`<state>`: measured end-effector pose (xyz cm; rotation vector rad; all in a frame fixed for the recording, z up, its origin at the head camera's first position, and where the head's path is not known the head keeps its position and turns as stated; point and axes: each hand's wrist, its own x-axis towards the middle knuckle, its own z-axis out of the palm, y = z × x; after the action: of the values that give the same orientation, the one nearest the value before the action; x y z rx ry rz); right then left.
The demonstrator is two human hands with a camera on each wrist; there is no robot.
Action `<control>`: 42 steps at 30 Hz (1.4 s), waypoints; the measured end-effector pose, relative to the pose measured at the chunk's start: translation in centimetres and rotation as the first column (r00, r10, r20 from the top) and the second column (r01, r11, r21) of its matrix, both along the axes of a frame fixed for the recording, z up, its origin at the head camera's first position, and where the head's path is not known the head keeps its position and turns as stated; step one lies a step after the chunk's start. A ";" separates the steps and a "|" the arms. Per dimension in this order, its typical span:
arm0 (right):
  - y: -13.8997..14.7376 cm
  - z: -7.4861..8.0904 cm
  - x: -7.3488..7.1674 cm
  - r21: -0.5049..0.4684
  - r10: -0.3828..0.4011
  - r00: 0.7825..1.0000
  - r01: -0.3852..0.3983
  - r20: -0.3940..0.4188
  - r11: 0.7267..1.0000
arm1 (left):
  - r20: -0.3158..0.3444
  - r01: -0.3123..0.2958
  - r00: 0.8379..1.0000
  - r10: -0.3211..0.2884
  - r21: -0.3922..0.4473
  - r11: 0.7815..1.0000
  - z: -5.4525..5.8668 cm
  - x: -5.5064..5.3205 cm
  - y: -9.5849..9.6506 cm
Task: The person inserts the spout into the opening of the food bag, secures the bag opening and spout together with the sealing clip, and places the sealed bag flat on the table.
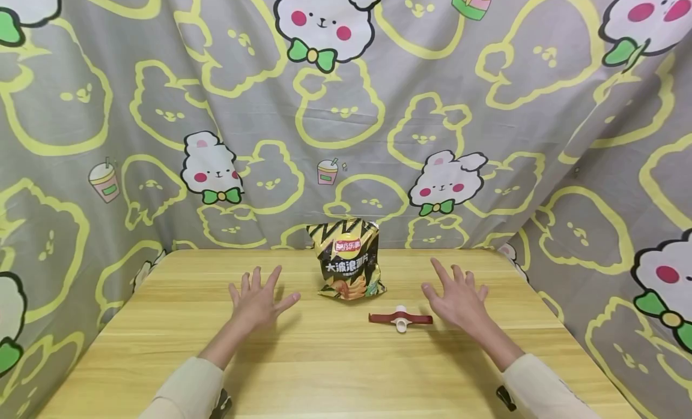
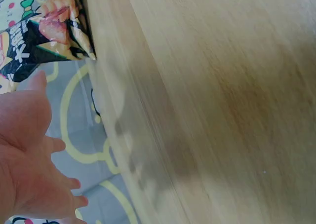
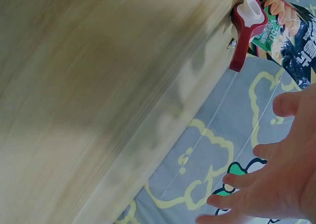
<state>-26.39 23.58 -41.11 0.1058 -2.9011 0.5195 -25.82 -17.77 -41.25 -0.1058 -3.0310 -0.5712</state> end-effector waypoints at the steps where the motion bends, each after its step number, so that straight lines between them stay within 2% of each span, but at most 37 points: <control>1: -0.1 0.1 0.1 0.001 0.002 1.000 -0.002 -0.007 1.000 | 0.000 -0.001 1.000 0.001 -0.002 1.000 0.0 0.0 0.1; 3: -0.3 0.2 0.1 0.000 0.007 1.000 -0.007 -0.023 1.000 | -0.012 0.005 1.000 -0.005 0.005 1.000 -0.3 -0.2 0.1; 8: -0.8 0.5 0.2 0.001 0.026 0.999 -0.026 -0.034 1.000 | -0.018 0.028 0.999 -0.028 0.014 0.999 -0.1 -0.3 0.7; 16: -1.9 0.9 0.5 -0.011 0.063 0.998 -0.063 -0.028 0.998 | 0.005 0.081 0.997 -0.081 0.035 0.996 0.7 0.3 2.1; 23: -3.0 1.1 0.8 -0.049 0.104 0.994 -0.106 -0.030 0.993 | 0.019 0.109 0.994 -0.110 0.050 0.993 0.9 0.7 3.0; 28: -3.5 1.0 0.8 -0.108 0.132 0.988 -0.140 -0.077 0.984 | 0.020 0.133 0.991 -0.135 0.059 0.989 1.0 0.9 3.8; 35: -4.0 1.1 0.9 -0.163 0.145 0.984 -0.160 -0.099 0.974 | -0.004 0.193 0.981 -0.194 0.123 0.974 1.3 1.1 5.5; 42: -4.2 1.5 0.8 -0.189 0.149 0.987 -0.158 -0.057 0.969 | 0.055 0.219 0.971 -0.232 0.186 0.958 1.7 1.4 7.0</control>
<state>-25.61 19.38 -39.62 0.3112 -2.7973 0.8109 -24.40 -10.81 -39.54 -0.4360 -3.0432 -0.8819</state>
